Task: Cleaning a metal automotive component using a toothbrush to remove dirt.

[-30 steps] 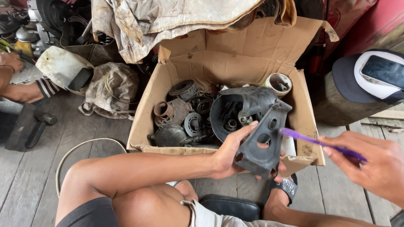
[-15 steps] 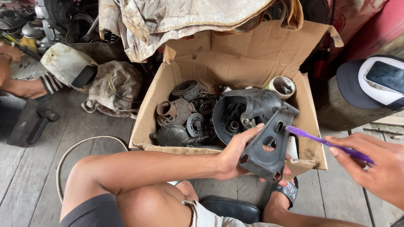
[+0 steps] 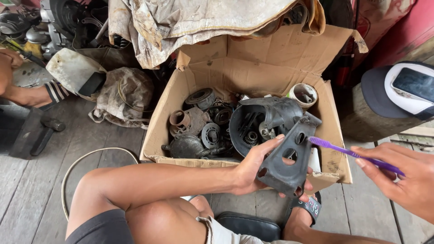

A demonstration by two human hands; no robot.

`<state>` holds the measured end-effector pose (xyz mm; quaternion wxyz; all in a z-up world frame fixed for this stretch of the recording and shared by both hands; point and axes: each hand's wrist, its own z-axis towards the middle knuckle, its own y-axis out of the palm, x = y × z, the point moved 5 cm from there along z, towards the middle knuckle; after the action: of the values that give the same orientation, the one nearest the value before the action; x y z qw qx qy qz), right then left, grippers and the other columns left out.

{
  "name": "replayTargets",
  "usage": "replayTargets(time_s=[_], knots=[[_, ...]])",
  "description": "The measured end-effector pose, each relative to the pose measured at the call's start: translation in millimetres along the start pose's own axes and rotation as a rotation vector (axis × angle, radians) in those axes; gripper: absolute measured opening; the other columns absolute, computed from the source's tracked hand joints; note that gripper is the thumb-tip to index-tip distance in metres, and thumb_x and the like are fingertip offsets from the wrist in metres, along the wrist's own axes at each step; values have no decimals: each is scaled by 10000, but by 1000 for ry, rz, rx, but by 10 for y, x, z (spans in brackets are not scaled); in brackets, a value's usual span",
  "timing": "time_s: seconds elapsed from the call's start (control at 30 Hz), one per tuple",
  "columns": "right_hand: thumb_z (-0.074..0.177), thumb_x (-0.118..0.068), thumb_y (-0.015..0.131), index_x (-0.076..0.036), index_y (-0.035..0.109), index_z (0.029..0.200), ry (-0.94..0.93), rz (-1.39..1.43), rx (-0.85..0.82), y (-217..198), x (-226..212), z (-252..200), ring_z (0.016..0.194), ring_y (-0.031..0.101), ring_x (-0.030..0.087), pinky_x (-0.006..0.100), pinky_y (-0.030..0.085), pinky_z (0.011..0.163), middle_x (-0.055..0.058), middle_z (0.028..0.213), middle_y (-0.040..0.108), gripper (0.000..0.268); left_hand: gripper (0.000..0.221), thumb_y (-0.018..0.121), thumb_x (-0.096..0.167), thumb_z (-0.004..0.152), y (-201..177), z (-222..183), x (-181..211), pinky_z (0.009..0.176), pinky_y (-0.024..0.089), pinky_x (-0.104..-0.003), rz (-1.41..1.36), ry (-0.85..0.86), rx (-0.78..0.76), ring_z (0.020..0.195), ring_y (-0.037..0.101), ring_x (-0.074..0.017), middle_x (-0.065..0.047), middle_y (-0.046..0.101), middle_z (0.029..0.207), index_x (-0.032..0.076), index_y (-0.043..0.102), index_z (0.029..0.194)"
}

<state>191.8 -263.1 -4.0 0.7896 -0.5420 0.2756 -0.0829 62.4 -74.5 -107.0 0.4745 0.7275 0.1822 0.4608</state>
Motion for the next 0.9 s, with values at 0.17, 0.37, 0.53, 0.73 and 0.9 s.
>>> replayTargets(time_s=[0.17, 0.37, 0.53, 0.73, 0.9], knots=[[806, -303, 722, -219, 814, 1081, 8, 74, -180, 123, 63, -72, 380, 605, 67, 241, 507, 360, -71, 622, 781, 301, 887, 218, 742, 1121, -14, -19, -6, 655, 492, -319, 40, -11, 36, 957, 693, -299, -219, 715, 1172, -25, 629, 1291], [858, -225, 706, -137, 785, 1096, -5, 51, -40, 75, 9, -77, 460, 572, 93, 239, 465, 456, -36, 723, 745, 266, 905, 227, 732, 1136, 39, -31, 10, 672, 487, -321, 6, -11, -17, 987, 689, -323, -240, 712, 1182, -69, 601, 1333], [865, -228, 702, -117, 766, 1167, 58, -54, -71, 18, 66, -17, 403, 613, 105, 254, 515, 352, 31, 687, 760, 328, 892, 213, 722, 1132, 42, -48, -24, 674, 483, -312, 24, -52, -29, 1043, 690, -316, -226, 712, 1208, -44, 624, 1330], [856, -240, 706, -156, 791, 1035, -72, 81, -42, 39, -124, -4, 516, 626, 72, 232, 520, 544, -49, 761, 744, 215, 829, 261, 724, 1112, 99, -89, 1, 683, 480, -294, 14, -78, -65, 972, 697, -288, -213, 718, 1176, 4, 632, 1289], [887, -194, 674, -148, 747, 1173, -88, 120, -86, 61, -197, -26, 530, 537, 117, 280, 446, 506, -48, 802, 704, 299, 863, 238, 712, 1100, 167, -119, 77, 676, 477, -305, -13, -70, -1, 962, 710, -346, -247, 706, 1160, -38, 608, 1315]])
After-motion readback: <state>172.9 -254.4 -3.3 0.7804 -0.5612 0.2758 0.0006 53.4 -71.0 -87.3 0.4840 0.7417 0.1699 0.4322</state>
